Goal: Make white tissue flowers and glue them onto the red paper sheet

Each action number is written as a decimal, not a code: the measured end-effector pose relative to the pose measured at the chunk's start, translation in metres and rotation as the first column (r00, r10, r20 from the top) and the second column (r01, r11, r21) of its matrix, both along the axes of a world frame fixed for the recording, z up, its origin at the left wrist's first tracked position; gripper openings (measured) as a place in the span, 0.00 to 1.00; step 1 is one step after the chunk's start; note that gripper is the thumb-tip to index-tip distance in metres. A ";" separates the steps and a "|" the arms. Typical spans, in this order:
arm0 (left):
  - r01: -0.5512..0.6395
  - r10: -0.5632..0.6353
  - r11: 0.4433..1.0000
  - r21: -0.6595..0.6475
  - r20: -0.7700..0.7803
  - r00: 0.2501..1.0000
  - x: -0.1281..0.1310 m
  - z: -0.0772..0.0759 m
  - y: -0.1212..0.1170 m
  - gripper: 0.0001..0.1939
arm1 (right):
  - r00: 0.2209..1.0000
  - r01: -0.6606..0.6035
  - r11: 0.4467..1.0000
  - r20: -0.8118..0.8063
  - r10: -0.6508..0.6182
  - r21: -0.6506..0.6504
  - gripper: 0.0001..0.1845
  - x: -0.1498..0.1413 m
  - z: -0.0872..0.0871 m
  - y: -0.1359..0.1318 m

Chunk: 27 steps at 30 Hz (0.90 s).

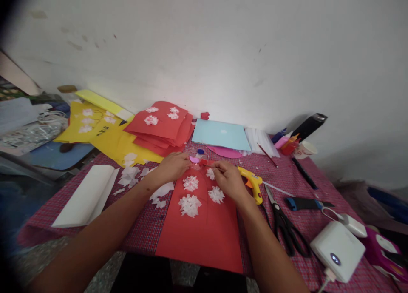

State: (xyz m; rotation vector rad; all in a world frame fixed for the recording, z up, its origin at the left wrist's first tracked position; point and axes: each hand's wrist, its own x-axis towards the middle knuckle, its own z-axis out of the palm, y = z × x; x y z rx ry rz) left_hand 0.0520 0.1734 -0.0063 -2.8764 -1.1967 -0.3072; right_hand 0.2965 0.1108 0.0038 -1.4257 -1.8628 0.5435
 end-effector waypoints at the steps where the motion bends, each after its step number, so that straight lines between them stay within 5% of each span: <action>1: 0.000 0.000 1.000 0.001 -0.002 1.000 0.000 0.000 0.000 0.14 | 1.000 0.007 1.000 0.007 -0.007 0.012 0.11 0.001 0.000 0.000; 18: 0.006 -0.006 1.000 0.013 -0.009 1.000 -0.001 -0.001 0.000 0.14 | 0.996 0.086 0.996 -0.012 -0.085 0.009 0.12 0.005 0.005 -0.008; 27: 0.001 -0.001 1.000 0.002 -0.015 1.000 0.000 -0.001 -0.001 0.15 | 0.959 0.106 0.990 -0.255 -0.126 -0.090 0.10 -0.007 0.022 -0.029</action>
